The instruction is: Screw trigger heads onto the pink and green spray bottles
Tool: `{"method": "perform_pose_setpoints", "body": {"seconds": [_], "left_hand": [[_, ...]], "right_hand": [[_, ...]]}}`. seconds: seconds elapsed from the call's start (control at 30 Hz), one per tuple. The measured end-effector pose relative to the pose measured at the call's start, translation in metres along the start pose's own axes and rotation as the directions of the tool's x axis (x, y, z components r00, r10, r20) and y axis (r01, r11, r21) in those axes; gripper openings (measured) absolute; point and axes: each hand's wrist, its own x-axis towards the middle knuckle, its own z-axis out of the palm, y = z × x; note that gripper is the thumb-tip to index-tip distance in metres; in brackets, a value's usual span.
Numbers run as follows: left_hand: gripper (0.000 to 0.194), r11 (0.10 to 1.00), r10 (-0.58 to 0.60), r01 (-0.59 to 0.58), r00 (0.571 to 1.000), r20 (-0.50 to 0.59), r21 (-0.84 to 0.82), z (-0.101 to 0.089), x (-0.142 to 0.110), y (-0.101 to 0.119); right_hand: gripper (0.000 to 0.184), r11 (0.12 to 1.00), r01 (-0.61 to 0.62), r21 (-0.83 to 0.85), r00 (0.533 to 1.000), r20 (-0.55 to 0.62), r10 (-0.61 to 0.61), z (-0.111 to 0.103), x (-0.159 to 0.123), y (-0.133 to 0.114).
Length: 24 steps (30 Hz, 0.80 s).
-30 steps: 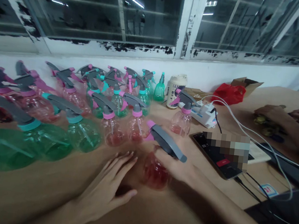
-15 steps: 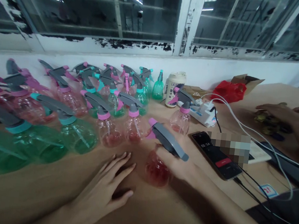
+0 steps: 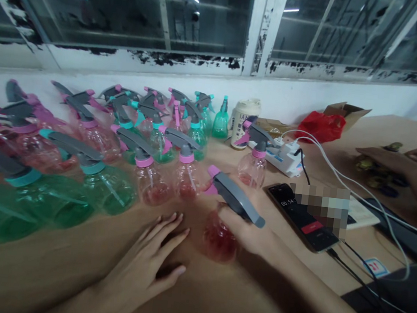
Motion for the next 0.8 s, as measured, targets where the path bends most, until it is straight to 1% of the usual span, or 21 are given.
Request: {"method": "perform_pose_setpoints", "body": {"seconds": [0.13, 0.3, 0.4, 0.5, 0.6, 0.67, 0.8], "left_hand": [[0.052, 1.000, -0.002, 0.002, 1.000, -0.003, -0.003, 0.0010, -0.0005, -0.0003], [0.051, 1.000, -0.009, 0.009, 1.000, -0.010, -0.011, 0.0010, -0.0013, -0.0003], [0.051, 1.000, -0.008, 0.008, 1.000, -0.006, -0.007, 0.0006, -0.0008, -0.0001], [0.052, 1.000, -0.008, 0.008, 1.000, 0.001, 0.001, 0.0004, -0.0002, 0.0002], [0.052, 1.000, -0.008, 0.008, 1.000, 0.003, 0.006, 0.0010, -0.0002, 0.0001], [0.052, 1.000, -0.007, 0.007, 1.000, 0.003, 0.006, 0.0016, -0.0006, -0.0002], [0.051, 1.000, -0.005, 0.005, 1.000, -0.007, -0.003, 0.0019, -0.0013, -0.0008]], "right_hand": [[0.001, 0.999, 0.017, 0.033, 1.000, -0.005, -0.017, 0.0004, 0.0007, -0.0042], [0.005, 0.998, 0.006, 0.067, 1.000, 0.000, -0.006, 0.0011, 0.0022, -0.0029], [0.005, 0.997, -0.013, 0.076, 1.000, 0.028, 0.011, 0.0011, 0.0022, -0.0015], [0.005, 0.995, -0.011, 0.102, 1.000, 0.027, 0.008, 0.0012, 0.0019, -0.0026], [0.006, 0.996, -0.024, 0.082, 1.000, 0.010, 0.023, 0.0012, 0.0020, -0.0048], [0.008, 0.998, -0.025, 0.065, 1.000, 0.021, 0.023, 0.0010, 0.0021, -0.0054], [0.009, 1.000, 0.001, 0.023, 1.000, 0.006, -0.001, 0.0000, 0.0023, -0.0044]]}}
